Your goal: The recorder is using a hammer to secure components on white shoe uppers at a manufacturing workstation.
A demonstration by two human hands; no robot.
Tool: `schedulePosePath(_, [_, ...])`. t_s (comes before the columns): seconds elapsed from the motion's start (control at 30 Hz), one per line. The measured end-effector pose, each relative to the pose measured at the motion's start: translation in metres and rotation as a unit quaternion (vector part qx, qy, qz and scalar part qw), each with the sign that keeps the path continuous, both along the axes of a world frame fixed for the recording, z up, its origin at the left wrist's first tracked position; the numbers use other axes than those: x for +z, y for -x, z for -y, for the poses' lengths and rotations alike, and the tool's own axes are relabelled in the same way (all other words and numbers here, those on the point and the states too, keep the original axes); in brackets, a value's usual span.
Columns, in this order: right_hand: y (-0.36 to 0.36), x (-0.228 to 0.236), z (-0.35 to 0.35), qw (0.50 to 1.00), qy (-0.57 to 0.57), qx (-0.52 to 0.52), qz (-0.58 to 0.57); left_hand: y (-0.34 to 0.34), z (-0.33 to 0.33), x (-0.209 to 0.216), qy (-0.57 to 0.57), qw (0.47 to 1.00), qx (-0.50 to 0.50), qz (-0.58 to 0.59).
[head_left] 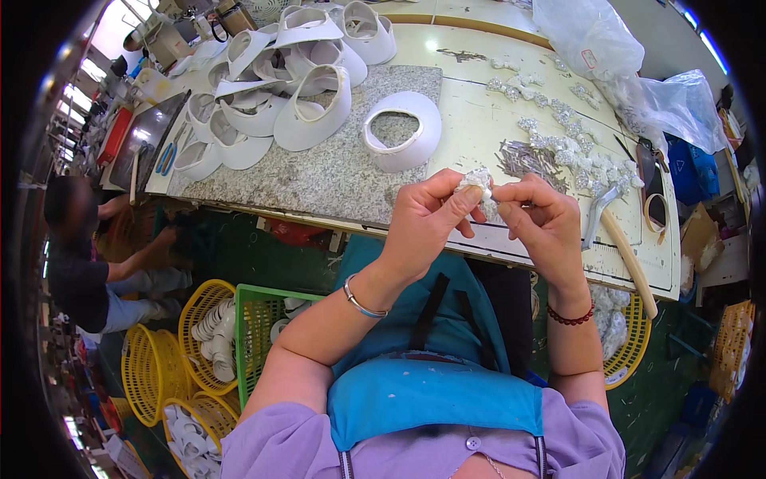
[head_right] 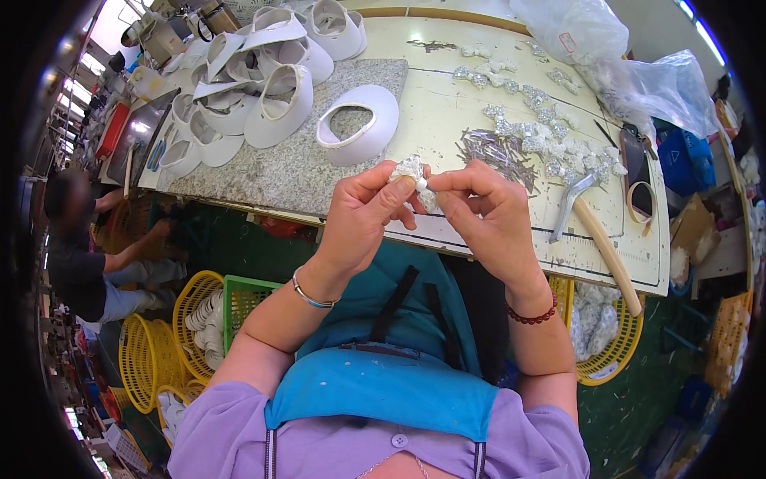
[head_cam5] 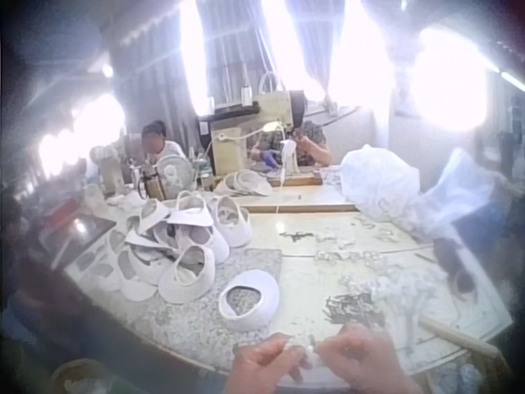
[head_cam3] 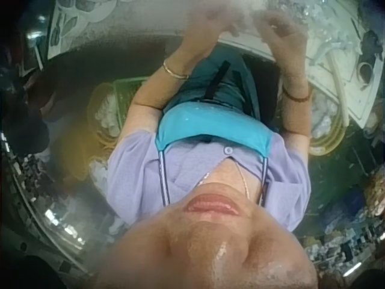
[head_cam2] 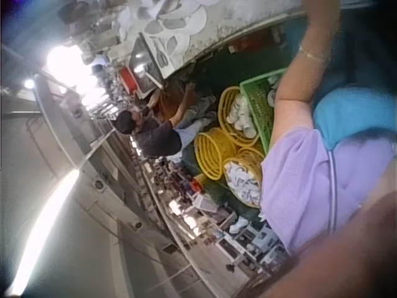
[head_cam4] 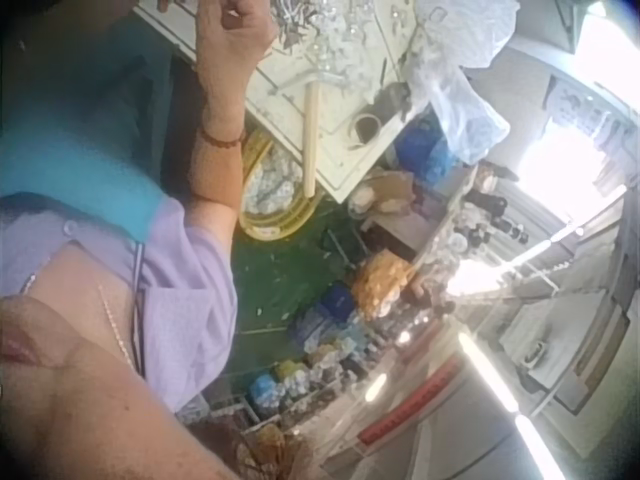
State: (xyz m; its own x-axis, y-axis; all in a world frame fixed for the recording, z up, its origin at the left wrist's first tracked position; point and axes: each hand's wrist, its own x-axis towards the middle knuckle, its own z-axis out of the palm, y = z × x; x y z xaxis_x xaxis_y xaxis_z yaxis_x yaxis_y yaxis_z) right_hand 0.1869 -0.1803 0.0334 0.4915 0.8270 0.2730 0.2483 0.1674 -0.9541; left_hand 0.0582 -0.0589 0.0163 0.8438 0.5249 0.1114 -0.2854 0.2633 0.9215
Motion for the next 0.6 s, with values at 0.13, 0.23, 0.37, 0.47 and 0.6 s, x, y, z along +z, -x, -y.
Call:
schedulePosePath(0.13, [-0.004, -0.003, 0.000, 0.998, 0.017, 0.027, -0.056, 0.001, 0.001, 0.002, -0.022, 1.000, 0.018, 0.002])
schedulePosePath(0.23, [0.009, 0.001, -0.002, 0.997, -0.012, -0.048, 0.063, 0.004, 0.000, 0.006, -0.046, 0.998, 0.005, -0.036])
schedulePosePath(0.37, [0.012, 0.001, -0.003, 0.999, -0.031, -0.027, -0.018, 0.002, 0.005, 0.011, -0.016, 1.000, 0.009, -0.019])
schedulePosePath(0.47, [0.014, -0.008, -0.005, 0.998, -0.025, -0.012, -0.051, 0.003, 0.003, 0.007, -0.020, 0.999, 0.019, -0.020])
schedulePosePath(0.6, [0.016, -0.011, -0.005, 0.992, -0.058, -0.002, -0.108, 0.004, 0.004, 0.013, 0.051, 0.999, -0.006, -0.011])
